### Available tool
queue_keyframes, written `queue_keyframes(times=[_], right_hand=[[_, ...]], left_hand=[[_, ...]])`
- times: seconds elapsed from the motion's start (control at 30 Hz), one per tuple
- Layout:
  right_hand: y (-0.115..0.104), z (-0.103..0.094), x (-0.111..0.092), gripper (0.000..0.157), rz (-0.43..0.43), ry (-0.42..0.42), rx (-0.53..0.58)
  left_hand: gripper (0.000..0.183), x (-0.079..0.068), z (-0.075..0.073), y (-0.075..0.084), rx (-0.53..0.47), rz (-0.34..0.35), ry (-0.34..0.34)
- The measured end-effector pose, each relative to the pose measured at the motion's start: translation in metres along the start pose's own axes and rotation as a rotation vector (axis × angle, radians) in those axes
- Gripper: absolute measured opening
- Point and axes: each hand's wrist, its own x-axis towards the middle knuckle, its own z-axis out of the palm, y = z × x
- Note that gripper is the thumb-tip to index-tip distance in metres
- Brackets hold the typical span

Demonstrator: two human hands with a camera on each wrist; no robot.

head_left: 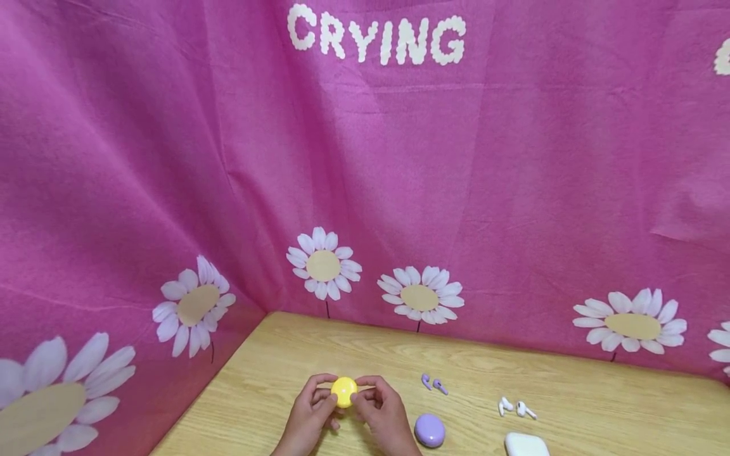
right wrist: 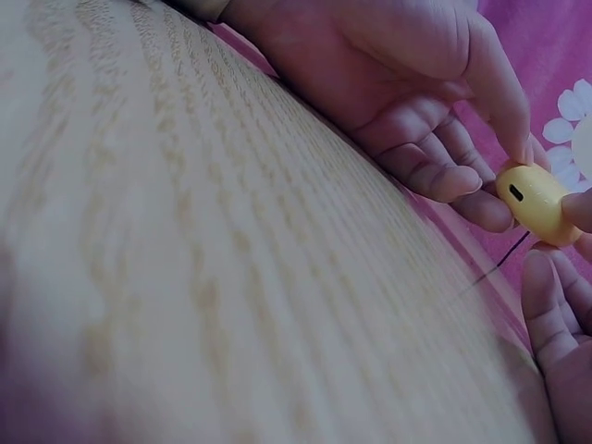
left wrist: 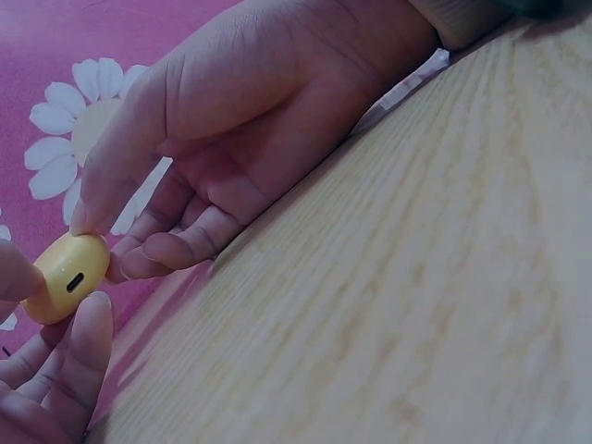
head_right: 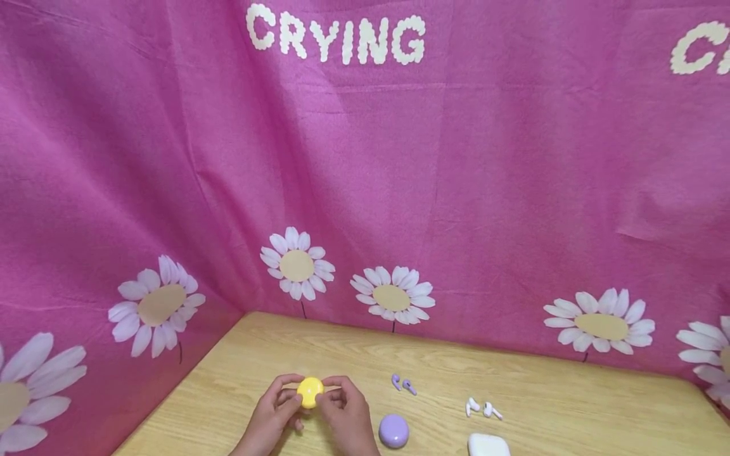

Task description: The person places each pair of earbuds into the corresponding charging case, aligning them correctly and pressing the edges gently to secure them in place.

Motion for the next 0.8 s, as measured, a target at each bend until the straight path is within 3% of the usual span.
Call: queue_keyframes(times=[0.3,0.8], right_hand=[[0.0022,-0.0003,0.0003,0.033,-0.042,-0.025,0.011],[0.0062,-0.0004,0.0022,0.038,0.007,-0.012,-0.001]], left_hand=[[0.046,0.0015,-0.0015,-0.0038,-0.023,0.015,0.002],[0.057,-0.0002,-0.0011,-0.0017,0.026,-0.025,0.001]])
